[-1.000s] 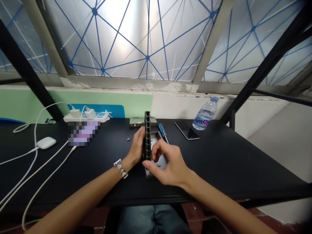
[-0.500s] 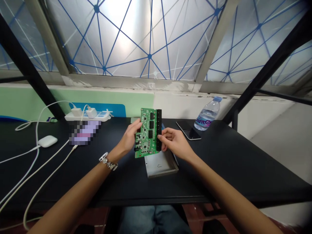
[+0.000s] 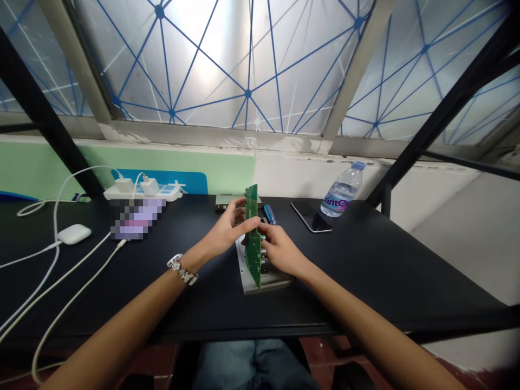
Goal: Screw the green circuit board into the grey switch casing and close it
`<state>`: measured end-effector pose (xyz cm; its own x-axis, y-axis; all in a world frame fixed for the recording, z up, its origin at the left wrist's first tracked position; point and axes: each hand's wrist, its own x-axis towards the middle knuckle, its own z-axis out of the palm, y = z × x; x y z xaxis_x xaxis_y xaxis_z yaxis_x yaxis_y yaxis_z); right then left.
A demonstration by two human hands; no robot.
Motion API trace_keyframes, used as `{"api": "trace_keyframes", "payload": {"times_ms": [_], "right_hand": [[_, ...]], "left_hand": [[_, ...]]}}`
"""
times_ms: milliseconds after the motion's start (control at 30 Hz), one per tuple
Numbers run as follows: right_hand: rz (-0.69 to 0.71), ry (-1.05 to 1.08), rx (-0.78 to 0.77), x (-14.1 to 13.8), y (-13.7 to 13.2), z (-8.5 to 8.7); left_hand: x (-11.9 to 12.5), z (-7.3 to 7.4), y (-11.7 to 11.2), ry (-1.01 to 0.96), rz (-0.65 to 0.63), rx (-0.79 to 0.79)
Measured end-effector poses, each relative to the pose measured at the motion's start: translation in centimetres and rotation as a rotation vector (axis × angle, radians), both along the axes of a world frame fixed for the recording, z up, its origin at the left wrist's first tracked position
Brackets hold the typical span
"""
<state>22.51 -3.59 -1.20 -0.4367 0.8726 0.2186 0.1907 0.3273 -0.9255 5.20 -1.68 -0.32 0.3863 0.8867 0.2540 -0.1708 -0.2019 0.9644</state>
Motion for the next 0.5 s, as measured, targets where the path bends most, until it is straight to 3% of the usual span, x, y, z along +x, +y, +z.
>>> {"api": "trace_keyframes", "payload": {"times_ms": [300,400,500], "right_hand": [[0.037,0.014,0.078,0.1,0.1,0.0],[-0.032,0.048,-0.006,0.4,0.5,-0.2],[-0.135,0.088,-0.007,1.0,0.8,-0.3]], "left_hand": [[0.5,0.3,-0.7,0.015,-0.022,0.002],[-0.2,0.4,-0.2,0.030,-0.033,-0.017],[-1.4,0.7,0.0,0.130,-0.158,-0.105]]}}
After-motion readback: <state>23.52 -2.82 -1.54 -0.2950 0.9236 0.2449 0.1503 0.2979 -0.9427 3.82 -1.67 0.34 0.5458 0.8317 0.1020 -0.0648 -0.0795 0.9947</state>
